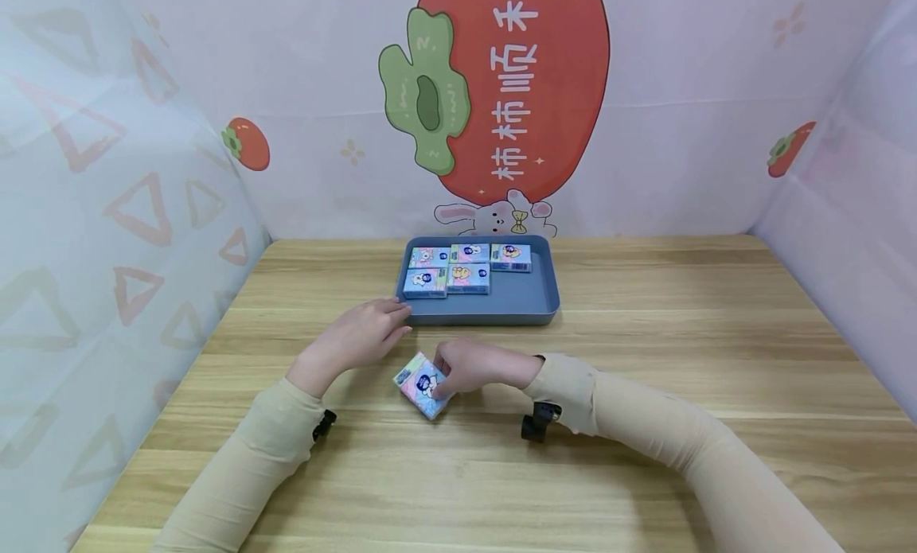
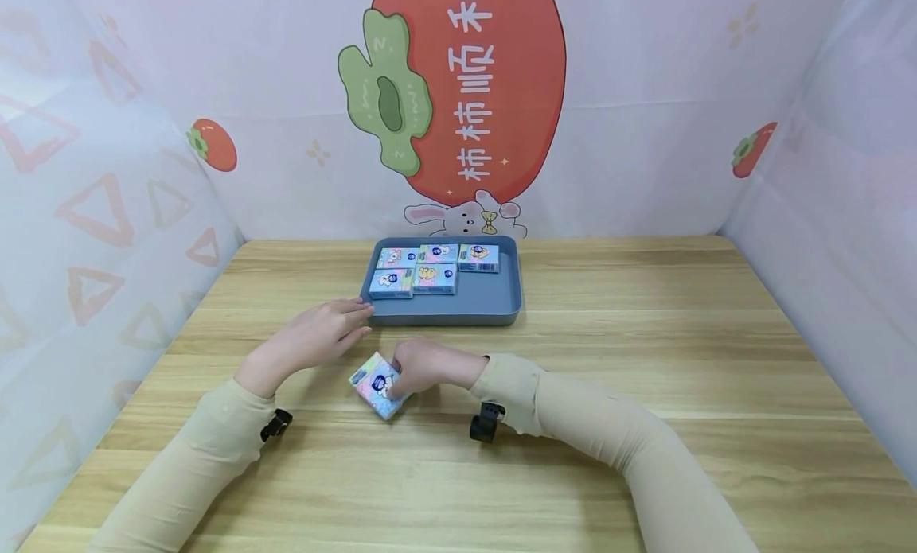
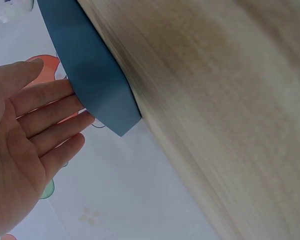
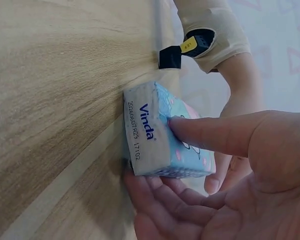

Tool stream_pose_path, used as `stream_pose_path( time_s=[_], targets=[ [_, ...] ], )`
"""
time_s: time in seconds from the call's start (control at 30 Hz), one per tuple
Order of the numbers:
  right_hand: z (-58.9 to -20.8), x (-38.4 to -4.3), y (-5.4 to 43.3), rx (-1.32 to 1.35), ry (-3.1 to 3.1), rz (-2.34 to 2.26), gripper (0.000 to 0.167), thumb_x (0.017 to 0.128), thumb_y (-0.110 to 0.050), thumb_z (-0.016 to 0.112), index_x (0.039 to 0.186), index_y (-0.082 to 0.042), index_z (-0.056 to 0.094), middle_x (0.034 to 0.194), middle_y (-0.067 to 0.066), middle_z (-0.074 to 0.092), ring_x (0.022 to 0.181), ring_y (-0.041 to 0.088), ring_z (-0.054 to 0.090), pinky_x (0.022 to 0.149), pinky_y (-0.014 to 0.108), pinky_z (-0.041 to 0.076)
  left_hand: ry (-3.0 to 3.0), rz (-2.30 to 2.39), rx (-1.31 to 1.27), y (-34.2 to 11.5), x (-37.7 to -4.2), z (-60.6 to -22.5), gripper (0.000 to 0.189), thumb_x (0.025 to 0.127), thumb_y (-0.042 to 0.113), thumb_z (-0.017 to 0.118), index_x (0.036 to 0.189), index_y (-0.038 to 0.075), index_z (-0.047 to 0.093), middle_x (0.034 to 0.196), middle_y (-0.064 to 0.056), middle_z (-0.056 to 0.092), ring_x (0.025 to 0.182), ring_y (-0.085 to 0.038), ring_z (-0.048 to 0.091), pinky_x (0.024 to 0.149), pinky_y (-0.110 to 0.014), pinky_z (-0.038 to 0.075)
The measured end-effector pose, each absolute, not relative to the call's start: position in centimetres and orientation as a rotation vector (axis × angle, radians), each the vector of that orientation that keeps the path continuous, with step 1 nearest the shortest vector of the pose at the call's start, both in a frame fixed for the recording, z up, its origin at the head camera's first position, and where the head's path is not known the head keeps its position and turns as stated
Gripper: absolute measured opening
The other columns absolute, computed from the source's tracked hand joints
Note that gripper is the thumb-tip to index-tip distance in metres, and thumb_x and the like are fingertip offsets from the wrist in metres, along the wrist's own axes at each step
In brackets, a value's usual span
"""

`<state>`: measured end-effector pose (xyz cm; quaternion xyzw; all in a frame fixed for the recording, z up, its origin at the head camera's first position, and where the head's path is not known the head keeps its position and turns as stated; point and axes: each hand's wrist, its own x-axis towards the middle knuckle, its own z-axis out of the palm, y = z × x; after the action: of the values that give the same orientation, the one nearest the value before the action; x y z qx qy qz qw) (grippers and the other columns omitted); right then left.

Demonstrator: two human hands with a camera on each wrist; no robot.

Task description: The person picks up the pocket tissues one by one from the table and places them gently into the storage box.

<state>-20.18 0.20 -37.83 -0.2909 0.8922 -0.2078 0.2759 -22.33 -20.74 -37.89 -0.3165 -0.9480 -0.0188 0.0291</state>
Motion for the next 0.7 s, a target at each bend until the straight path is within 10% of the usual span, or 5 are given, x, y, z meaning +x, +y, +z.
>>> stream_pose_path(
  time_s=[0.7],
  targets=[
    [-37.6,-21.0,1.9,-0.67,2.318,-0.815,0.03,0.083,-0.026,0.074,0.104,-0.009,0.062,0.092,0.001,0.064,0.078,0.015,0.063,0.064,0.023,0.051,-2.914,-0.07,-0.973,-20.7,-22.3,-37.9,0.04,0.097,0.026,0.055,0.126,-0.001,0.059,0.128,-0.02,0.059,0.121,-0.034,0.055,0.103,-0.047,0.046]
  ],
)
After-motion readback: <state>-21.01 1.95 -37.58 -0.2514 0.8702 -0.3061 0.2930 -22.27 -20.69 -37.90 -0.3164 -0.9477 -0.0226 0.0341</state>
